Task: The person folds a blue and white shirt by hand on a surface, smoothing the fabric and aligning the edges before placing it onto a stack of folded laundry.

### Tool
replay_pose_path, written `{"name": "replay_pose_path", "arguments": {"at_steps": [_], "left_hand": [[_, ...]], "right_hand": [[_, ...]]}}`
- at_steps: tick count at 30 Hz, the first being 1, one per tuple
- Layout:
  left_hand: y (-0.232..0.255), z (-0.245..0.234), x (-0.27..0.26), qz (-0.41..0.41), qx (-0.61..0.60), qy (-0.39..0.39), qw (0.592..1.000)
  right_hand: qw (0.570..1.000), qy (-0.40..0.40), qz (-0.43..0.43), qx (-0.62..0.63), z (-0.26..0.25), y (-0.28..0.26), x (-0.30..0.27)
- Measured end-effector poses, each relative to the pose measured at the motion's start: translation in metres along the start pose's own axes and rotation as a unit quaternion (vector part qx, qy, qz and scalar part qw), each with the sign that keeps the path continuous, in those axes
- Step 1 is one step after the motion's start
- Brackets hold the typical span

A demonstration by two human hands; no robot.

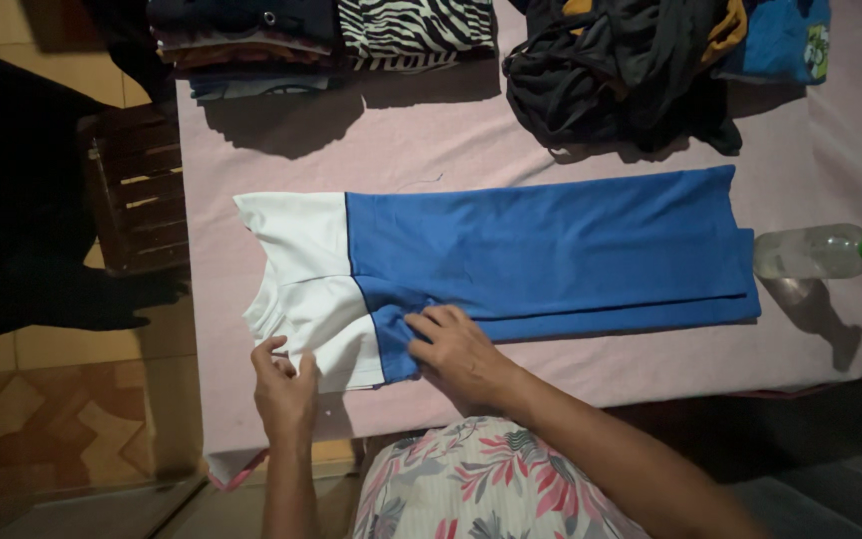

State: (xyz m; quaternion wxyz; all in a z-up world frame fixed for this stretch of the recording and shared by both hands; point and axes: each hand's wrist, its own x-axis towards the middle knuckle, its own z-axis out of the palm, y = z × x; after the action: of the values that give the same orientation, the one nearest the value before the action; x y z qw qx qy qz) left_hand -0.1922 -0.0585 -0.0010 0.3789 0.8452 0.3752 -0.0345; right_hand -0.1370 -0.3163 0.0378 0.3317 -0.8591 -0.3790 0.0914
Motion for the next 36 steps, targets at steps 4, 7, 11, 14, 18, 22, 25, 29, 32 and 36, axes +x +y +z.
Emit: {"name": "replay_pose_path", "arguments": {"at_steps": [4, 7, 11, 14, 18, 22, 25, 29, 32, 36], "left_hand": [[-0.022, -0.013, 0.016, -0.022, -0.077, -0.048, 0.996], [-0.034, -0.026, 0.029, 0.047, -0.190, -0.198, 0.961], [-0.015, -0.038, 0.029, 0.103, -0.083, -0.238, 0.962], [0.011, -0.044, 0.027, 0.088, 0.052, -0.221, 0.970], [0.030, -0.041, 0.050, 0.135, 0.163, -0.176, 0.961], [0.030, -0.023, 0.090, 0.168, -0.064, -0.091, 0.980], [0.032, -0.005, 0.112, 0.060, -0.133, -0.132, 0.981], [0.038, 0.013, 0.109, 0.118, -0.149, -0.130, 0.973], [0.041, 0.009, 0.104, 0.129, -0.175, -0.105, 0.970], [0.048, -0.012, 0.100, 0.099, -0.102, -0.074, 0.987]], "right_hand": [[0.998, -0.001, 0.048, 0.035, 0.006, 0.009, -0.006], [0.985, 0.021, 0.099, 0.138, 0.013, 0.028, -0.003], [0.958, 0.006, 0.191, 0.212, 0.016, 0.047, 0.002], [0.968, 0.004, 0.172, 0.183, 0.018, 0.053, 0.008], [0.932, -0.044, 0.268, 0.240, 0.016, 0.066, 0.017], [0.800, 0.098, 0.334, 0.488, 0.007, 0.095, 0.041], [0.751, 0.136, 0.413, 0.497, 0.007, 0.103, 0.055], [0.816, 0.116, 0.408, 0.393, 0.008, 0.100, 0.057], [0.829, 0.191, 0.339, 0.402, 0.010, 0.097, 0.061], [0.833, 0.195, 0.374, 0.358, -0.015, 0.100, 0.061]]}}
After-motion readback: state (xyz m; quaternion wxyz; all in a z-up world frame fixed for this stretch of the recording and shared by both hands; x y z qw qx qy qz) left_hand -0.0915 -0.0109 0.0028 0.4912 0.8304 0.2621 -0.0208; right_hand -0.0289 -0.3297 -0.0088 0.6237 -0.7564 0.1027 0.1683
